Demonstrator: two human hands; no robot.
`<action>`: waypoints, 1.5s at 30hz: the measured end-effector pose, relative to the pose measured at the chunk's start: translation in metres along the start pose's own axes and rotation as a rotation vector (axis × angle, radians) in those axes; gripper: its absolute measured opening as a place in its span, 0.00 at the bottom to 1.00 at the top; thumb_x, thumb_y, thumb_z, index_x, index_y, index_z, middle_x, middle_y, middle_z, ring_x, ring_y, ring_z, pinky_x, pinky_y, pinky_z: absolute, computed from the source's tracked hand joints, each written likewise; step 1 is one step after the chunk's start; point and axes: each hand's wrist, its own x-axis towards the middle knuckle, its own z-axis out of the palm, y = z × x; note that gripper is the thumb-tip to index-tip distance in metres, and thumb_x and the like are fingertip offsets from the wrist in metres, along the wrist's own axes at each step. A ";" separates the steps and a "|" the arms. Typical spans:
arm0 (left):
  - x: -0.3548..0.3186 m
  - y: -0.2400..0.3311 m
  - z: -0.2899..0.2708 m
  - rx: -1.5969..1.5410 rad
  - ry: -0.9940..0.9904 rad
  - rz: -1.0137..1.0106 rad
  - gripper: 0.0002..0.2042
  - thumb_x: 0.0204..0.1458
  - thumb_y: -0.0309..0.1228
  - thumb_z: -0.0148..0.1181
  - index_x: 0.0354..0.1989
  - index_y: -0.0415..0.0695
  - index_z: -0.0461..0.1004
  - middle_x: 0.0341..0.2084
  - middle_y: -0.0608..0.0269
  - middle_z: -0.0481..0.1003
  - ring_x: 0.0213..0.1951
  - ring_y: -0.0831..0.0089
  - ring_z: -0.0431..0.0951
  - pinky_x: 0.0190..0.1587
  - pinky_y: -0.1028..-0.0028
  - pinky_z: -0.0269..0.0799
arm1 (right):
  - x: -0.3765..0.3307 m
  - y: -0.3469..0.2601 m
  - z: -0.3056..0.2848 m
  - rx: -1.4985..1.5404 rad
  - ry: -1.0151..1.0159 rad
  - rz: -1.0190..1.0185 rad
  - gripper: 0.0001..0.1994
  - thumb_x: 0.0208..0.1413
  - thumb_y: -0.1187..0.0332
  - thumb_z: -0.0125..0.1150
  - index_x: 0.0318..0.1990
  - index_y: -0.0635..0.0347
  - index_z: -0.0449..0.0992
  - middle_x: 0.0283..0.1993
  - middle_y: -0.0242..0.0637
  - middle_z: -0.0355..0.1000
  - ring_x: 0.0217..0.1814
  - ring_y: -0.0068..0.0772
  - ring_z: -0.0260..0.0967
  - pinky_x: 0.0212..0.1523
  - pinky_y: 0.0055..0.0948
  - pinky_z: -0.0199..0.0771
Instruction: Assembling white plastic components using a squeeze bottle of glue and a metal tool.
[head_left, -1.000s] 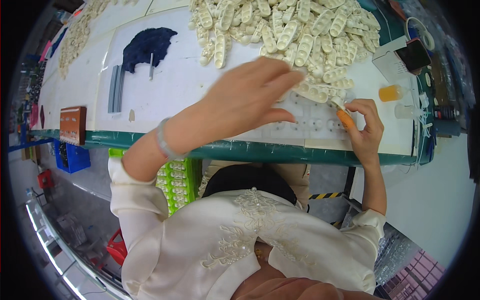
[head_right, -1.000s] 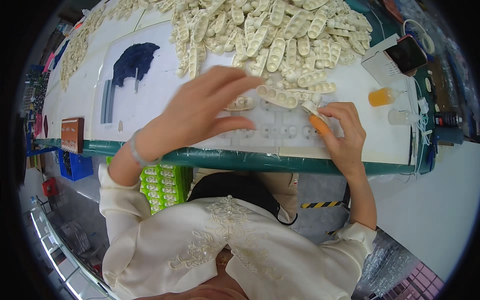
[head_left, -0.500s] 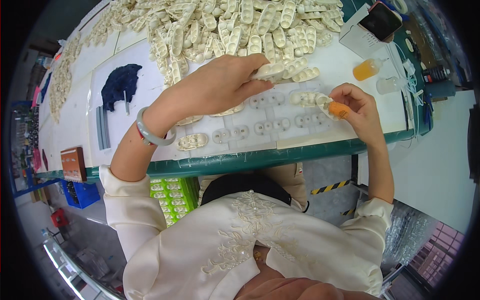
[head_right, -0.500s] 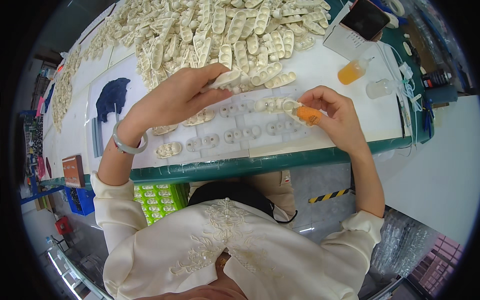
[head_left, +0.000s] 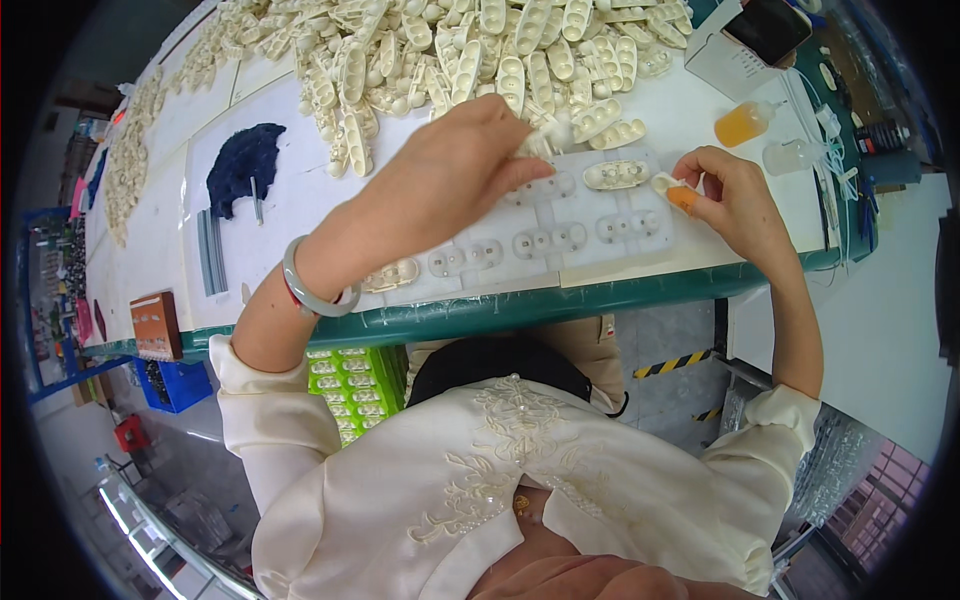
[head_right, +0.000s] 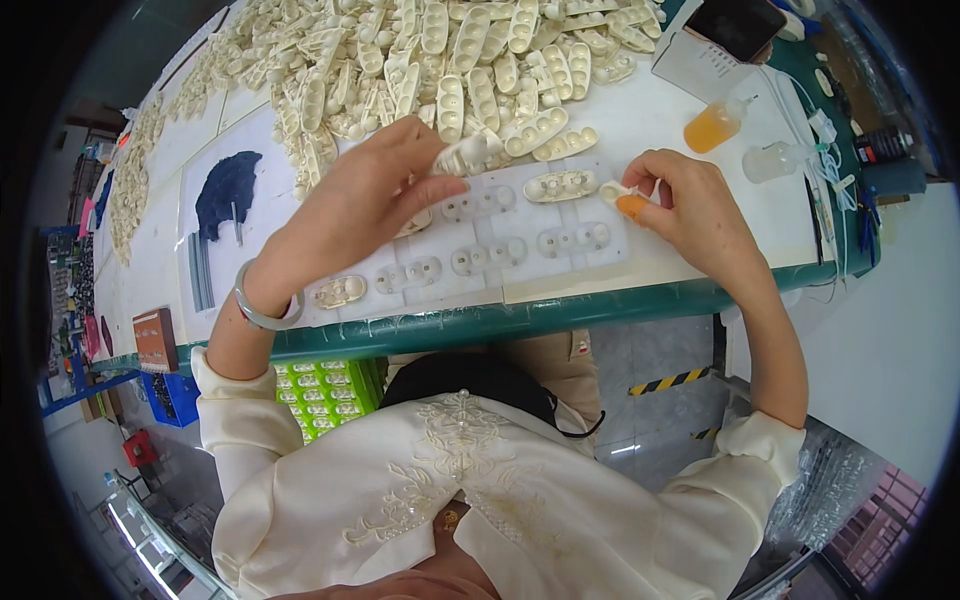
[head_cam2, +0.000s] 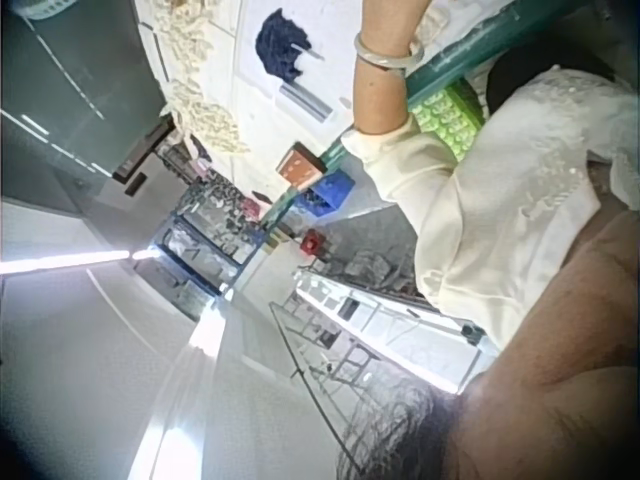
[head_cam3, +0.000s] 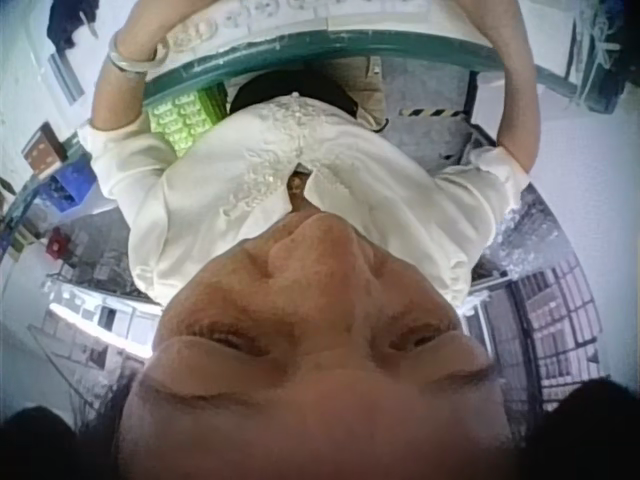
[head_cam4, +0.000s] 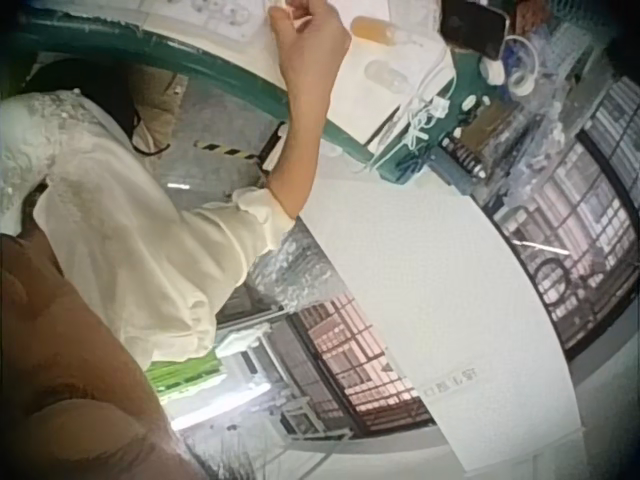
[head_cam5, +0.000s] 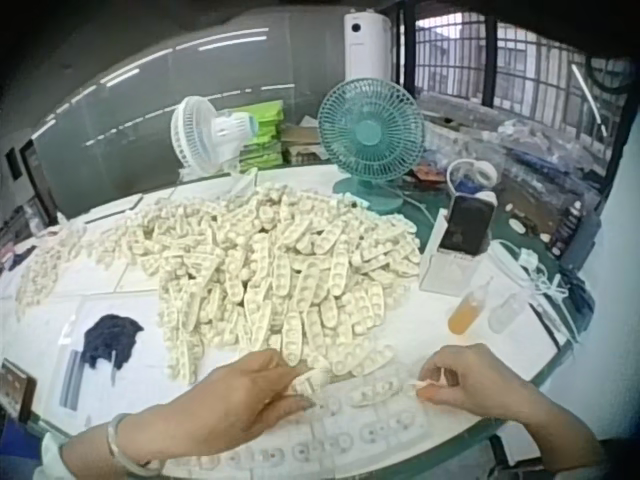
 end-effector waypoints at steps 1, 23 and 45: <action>0.003 -0.001 -0.001 -0.006 0.000 0.001 0.11 0.51 0.31 0.58 0.36 0.36 0.70 0.26 0.52 0.70 0.25 0.59 0.71 0.29 0.70 0.67 | -0.004 0.004 0.003 -0.055 0.128 -0.120 0.09 0.43 0.73 0.63 0.33 0.64 0.74 0.25 0.34 0.66 0.24 0.24 0.60 0.26 0.22 0.63; -0.029 -0.035 -0.016 0.059 0.283 -0.181 0.12 0.44 0.30 0.65 0.37 0.42 0.76 0.23 0.61 0.74 0.22 0.74 0.73 0.27 0.79 0.70 | 0.016 -0.025 0.044 -0.098 0.463 -0.780 0.15 0.41 0.78 0.63 0.40 0.61 0.75 0.37 0.37 0.70 0.39 0.39 0.67 0.39 0.32 0.68; -0.068 -0.043 -0.025 -0.116 0.199 -0.156 0.09 0.39 0.28 0.65 0.24 0.41 0.71 0.20 0.59 0.74 0.24 0.64 0.76 0.28 0.73 0.72 | 0.071 -0.055 0.026 0.134 0.305 -0.814 0.14 0.46 0.77 0.61 0.42 0.58 0.69 0.48 0.33 0.73 0.48 0.32 0.71 0.49 0.26 0.69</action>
